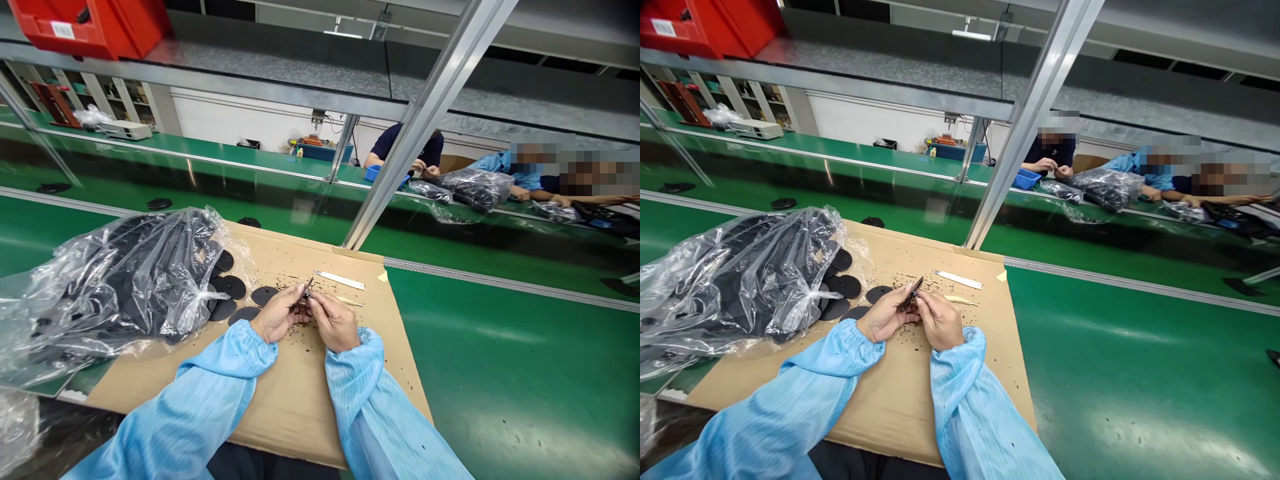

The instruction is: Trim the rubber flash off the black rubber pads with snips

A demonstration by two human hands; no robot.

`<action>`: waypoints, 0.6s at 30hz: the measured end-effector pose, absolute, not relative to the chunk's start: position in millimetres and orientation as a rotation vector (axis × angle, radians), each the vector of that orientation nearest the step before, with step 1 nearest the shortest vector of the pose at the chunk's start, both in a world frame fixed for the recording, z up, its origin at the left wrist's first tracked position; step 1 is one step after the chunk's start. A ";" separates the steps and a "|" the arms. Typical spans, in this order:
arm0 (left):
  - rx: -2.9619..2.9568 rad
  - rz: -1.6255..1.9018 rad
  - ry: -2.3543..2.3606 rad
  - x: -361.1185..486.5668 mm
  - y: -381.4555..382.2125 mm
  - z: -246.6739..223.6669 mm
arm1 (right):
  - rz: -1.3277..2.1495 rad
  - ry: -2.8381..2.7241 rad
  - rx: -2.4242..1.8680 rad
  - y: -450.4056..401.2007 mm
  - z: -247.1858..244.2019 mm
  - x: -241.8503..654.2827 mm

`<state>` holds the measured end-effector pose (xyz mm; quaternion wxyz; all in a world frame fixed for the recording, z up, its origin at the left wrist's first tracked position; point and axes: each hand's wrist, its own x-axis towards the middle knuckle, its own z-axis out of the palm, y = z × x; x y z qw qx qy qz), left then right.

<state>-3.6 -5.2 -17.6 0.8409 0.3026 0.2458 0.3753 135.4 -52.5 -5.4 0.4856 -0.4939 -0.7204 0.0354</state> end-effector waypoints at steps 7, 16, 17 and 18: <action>0.672 0.863 0.570 -2.8 -7.7 -11.6 | -0.014 -1.789 -1.187 -53.0 -2.3 136.5; 0.765 0.939 0.629 2.0 -9.5 -16.7 | 0.118 -1.706 -1.238 -52.4 -4.4 134.9; 0.773 0.976 0.628 3.6 -9.3 -17.8 | 0.186 -1.681 -1.245 -52.6 -5.0 134.2; 0.787 1.024 0.627 5.2 -8.9 -19.2 | 0.263 -1.665 -1.247 -52.9 -5.9 133.3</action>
